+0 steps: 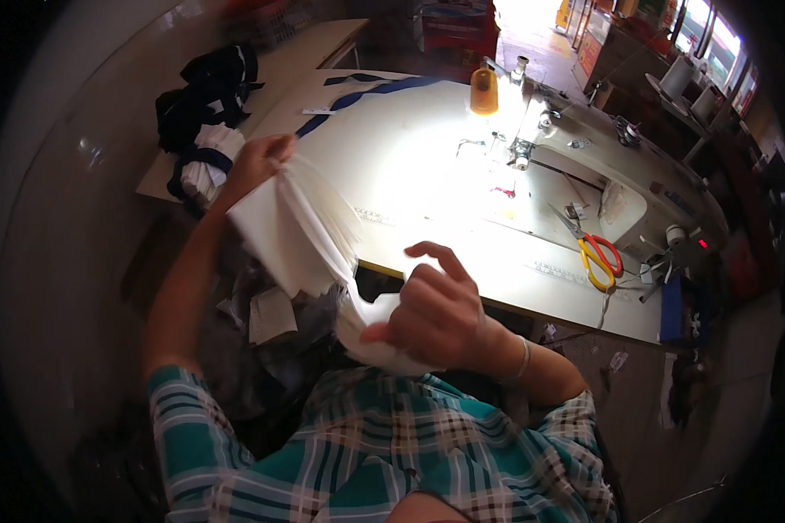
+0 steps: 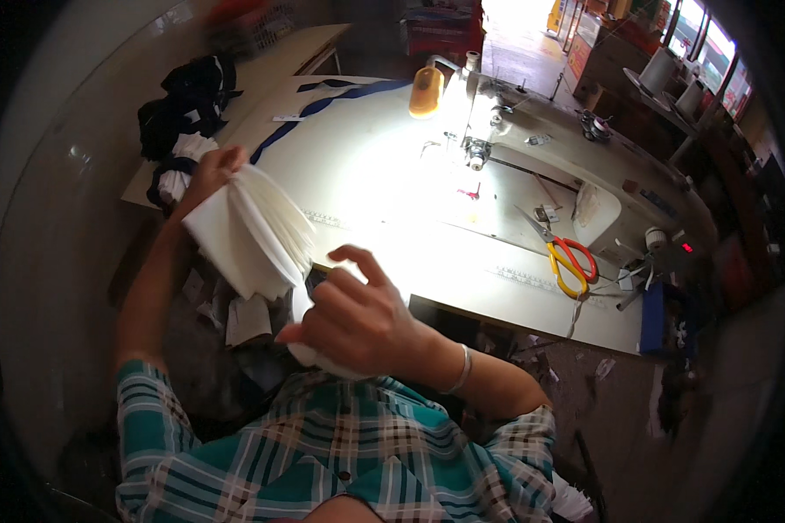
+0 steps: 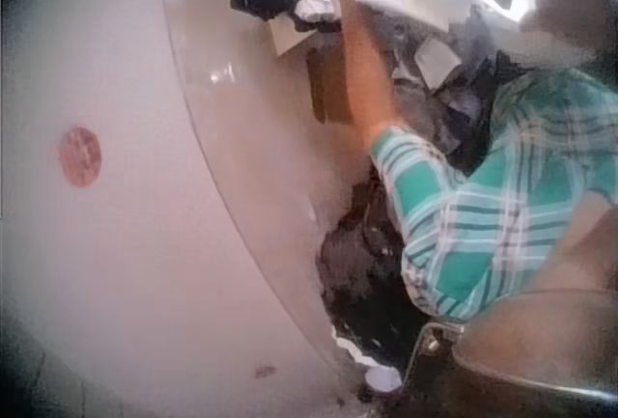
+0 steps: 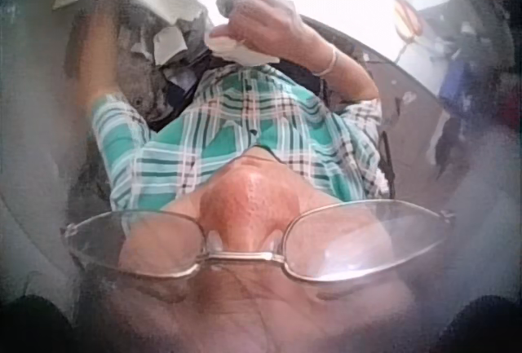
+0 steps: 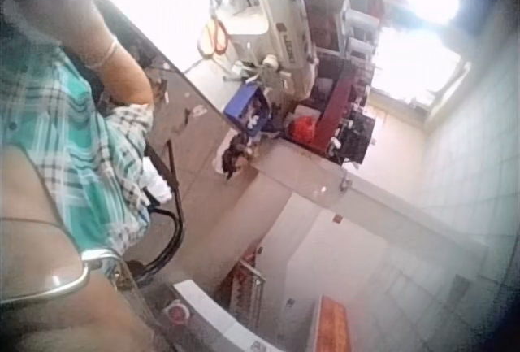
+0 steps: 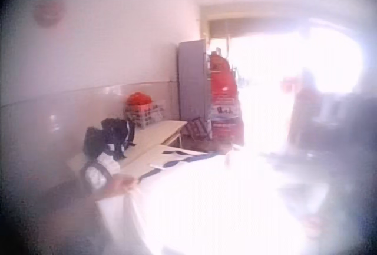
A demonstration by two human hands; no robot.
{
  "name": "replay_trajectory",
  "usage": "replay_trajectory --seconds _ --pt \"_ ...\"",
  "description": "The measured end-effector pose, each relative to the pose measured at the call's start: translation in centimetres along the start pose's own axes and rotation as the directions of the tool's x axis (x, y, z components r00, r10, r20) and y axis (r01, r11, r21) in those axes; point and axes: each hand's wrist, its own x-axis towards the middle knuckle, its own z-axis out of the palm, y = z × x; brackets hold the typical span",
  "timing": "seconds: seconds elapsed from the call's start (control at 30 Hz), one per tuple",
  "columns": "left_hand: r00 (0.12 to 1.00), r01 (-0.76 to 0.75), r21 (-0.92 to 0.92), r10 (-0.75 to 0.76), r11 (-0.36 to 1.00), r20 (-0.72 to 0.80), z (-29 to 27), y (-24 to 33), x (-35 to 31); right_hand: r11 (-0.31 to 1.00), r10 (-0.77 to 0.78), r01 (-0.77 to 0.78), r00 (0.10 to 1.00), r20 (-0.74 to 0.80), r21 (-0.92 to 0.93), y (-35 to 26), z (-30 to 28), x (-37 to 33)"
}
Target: The person folds white fabric masks, trims loose threads with scissors, and bundles them with a blue elastic band. The person then places the bundled masks into a black bin and continues folding additional masks.
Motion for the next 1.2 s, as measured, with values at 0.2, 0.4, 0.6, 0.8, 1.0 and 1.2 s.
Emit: replay_trajectory --seconds 0.2,0.4,0.6,0.8,1.0,1.2 --pt "0.962 -0.021 0.284 -0.059 0.959 0.268 11.8 0.0 8.5 0.970 -0.041 0.023 0.997 0.072 0.240 -5.2 -2.0 1.5" --pt "0.793 -0.400 0.425 0.075 0.812 0.604 20.1 1.4 11.6 0.971 -0.120 0.100 0.990 0.078 0.219 -8.5 -2.9 1.4" --pt "0.681 -0.528 0.261 0.219 0.808 0.699 21.3 3.1 11.2 0.992 -0.097 0.106 0.987 0.127 -0.065 -8.7 -6.3 1.6" --pt "0.668 -0.448 0.285 0.106 0.847 0.736 18.2 1.8 9.3 0.886 0.207 -0.242 0.970 -0.129 -0.396 -10.1 -10.3 2.1" --pt "0.749 -0.469 0.289 0.203 0.834 0.630 18.6 1.3 8.0 0.897 0.207 -0.213 0.977 -0.057 -0.387 -11.7 -13.9 1.2" --pt "0.652 -0.622 0.171 0.384 0.764 0.654 23.4 3.2 8.8 0.935 0.055 -0.034 0.997 0.048 -0.354 -12.9 -14.1 3.7"
